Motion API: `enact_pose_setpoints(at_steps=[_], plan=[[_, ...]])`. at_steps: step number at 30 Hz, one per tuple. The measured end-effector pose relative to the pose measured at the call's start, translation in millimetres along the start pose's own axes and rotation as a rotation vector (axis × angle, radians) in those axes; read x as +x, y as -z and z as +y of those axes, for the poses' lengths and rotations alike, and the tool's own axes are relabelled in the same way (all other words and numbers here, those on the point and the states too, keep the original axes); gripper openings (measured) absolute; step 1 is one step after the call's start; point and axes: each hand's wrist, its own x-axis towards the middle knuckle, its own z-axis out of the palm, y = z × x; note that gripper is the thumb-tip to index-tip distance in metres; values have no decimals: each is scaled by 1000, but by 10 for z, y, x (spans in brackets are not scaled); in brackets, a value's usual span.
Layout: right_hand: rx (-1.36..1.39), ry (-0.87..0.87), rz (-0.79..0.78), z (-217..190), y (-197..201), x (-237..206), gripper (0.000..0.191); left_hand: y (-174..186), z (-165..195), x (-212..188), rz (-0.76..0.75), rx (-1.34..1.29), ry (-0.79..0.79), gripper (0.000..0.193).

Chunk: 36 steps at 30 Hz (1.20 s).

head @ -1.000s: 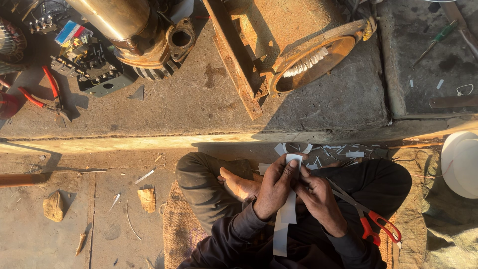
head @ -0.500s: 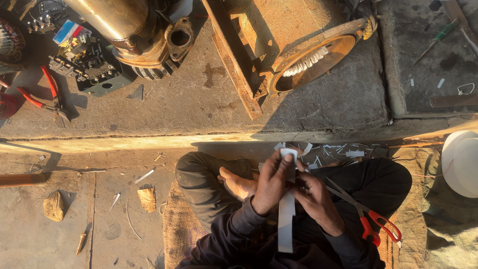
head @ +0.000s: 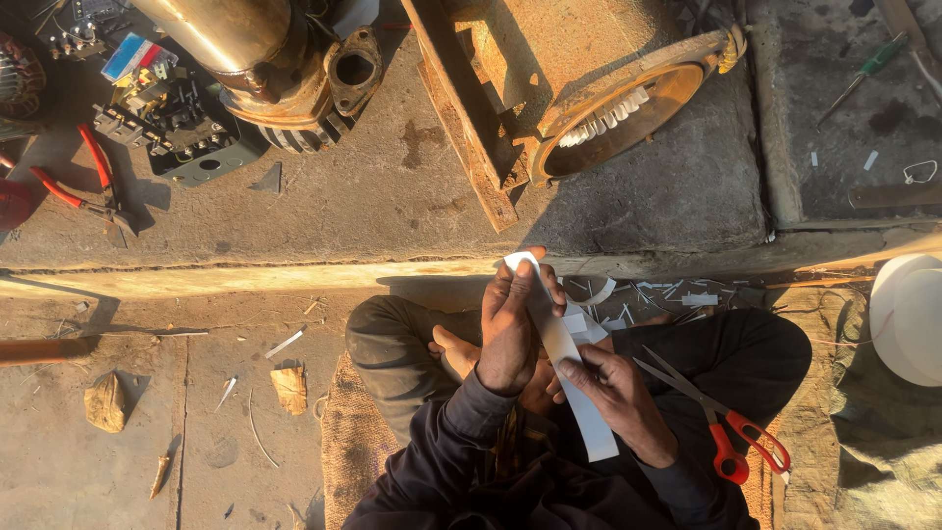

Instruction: The person sits on the floor and uses red-handled scissors to cut a white strip of material into small rectangular pieces. The person folds the strip, cuts it, and places the cut pieces into a nearby motor housing.

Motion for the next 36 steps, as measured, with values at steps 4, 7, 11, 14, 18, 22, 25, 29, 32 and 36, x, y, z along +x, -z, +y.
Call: enact_pose_setpoints(at_steps=[4, 7, 11, 14, 18, 22, 25, 29, 32, 36], plan=[[-16, -15, -11, -19, 20, 28, 30, 18, 4, 56, 22, 6, -19, 27], [-35, 3, -27, -37, 34, 46, 32, 13, 16, 88, 7, 15, -35, 28], [-4, -9, -13, -61, 17, 53, 34, -13, 46, 70, 30, -4, -43, 27], [59, -30, -29, -65, -8, 49, 35, -34, 69, 57, 34, -26, -56, 28], [53, -52, -21, -45, -5, 33, 36, -48, 90, 62, 28, -29, -75, 28], [38, -27, -23, -1, 14, 43, 37, -50, 93, 65, 25, -26, -82, 28], [59, 4, -29, 21, 4, 53, 36, -50, 83, 62, 32, -12, -91, 28], [96, -47, 0, 13, -44, 45, 35, -43, 41, 56, 43, 6, -98, 28], [114, -65, 43, -13, -88, 33, 34, -26, 8, 53, 55, 44, -99, 29], [130, -100, 59, -21, -129, 14, 36, 8, -39, 45, 60, 53, -105, 29]])
